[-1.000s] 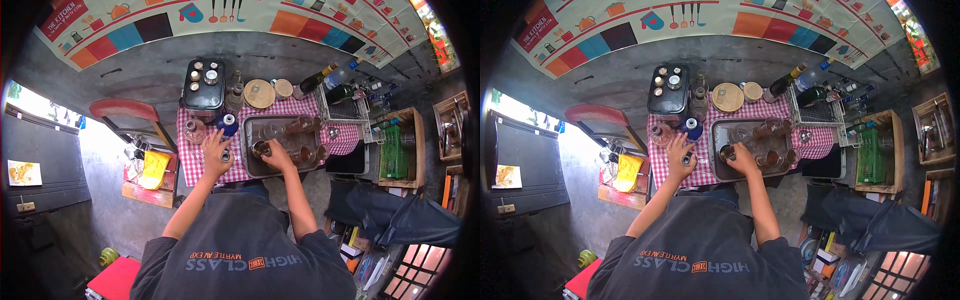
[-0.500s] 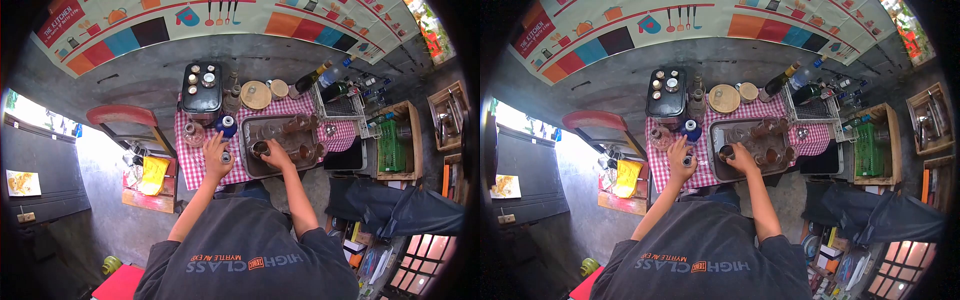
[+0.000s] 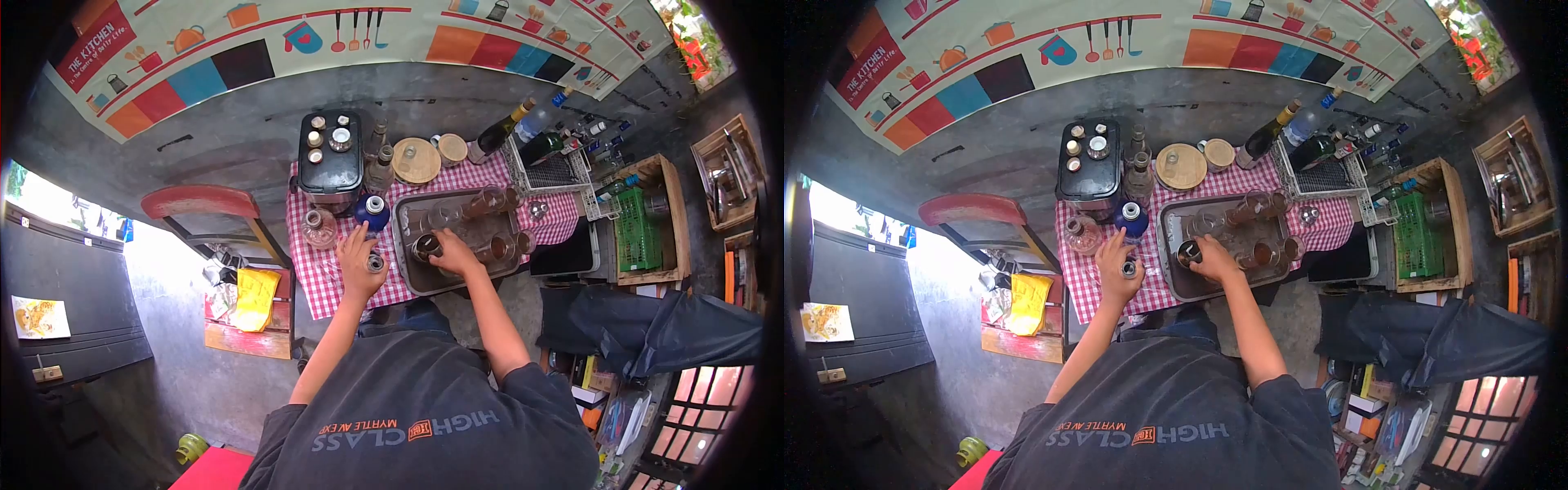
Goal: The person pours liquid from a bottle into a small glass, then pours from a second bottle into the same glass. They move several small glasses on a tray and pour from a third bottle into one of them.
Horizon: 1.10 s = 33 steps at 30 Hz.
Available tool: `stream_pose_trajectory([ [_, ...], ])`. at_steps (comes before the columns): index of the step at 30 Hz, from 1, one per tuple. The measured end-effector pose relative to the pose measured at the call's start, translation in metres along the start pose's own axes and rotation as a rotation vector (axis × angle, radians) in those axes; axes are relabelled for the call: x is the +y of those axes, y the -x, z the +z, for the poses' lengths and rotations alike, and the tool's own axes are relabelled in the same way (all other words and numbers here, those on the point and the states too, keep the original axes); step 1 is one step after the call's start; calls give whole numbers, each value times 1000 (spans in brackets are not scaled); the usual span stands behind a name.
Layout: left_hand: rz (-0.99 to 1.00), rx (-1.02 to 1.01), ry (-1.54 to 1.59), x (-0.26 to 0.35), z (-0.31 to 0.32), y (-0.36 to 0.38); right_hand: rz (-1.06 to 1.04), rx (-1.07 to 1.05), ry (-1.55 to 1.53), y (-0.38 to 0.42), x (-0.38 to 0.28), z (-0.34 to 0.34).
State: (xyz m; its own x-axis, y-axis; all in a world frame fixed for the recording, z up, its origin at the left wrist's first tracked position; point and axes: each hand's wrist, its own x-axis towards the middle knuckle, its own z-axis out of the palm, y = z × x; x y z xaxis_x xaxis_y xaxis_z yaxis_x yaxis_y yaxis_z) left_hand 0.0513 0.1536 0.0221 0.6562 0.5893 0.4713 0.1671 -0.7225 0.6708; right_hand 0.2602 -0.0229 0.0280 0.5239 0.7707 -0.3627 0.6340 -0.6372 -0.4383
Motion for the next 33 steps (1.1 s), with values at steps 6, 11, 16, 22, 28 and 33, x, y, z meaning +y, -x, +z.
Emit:
stream_pose_trajectory([
  [6, 6, 13, 3, -1, 1, 1, 30, -53, -30, 4, -15, -15],
  [11, 7, 14, 0, -1, 1, 1, 28, -57, -25, 3, -17, -15],
  [16, 12, 13, 2, -1, 1, 1, 27, -68, -27, 1, -16, -14],
  [22, 12, 19, 1, 0, 0, 0, 11, -86, -12, 1, -20, -16],
  [28, 13, 31, 18, -1, 0, 0, -25, -30, 34, -3, -12, -6],
  [33, 25, 40, 18, -1, 0, -1, 0, -71, 6, -2, -19, -13],
])
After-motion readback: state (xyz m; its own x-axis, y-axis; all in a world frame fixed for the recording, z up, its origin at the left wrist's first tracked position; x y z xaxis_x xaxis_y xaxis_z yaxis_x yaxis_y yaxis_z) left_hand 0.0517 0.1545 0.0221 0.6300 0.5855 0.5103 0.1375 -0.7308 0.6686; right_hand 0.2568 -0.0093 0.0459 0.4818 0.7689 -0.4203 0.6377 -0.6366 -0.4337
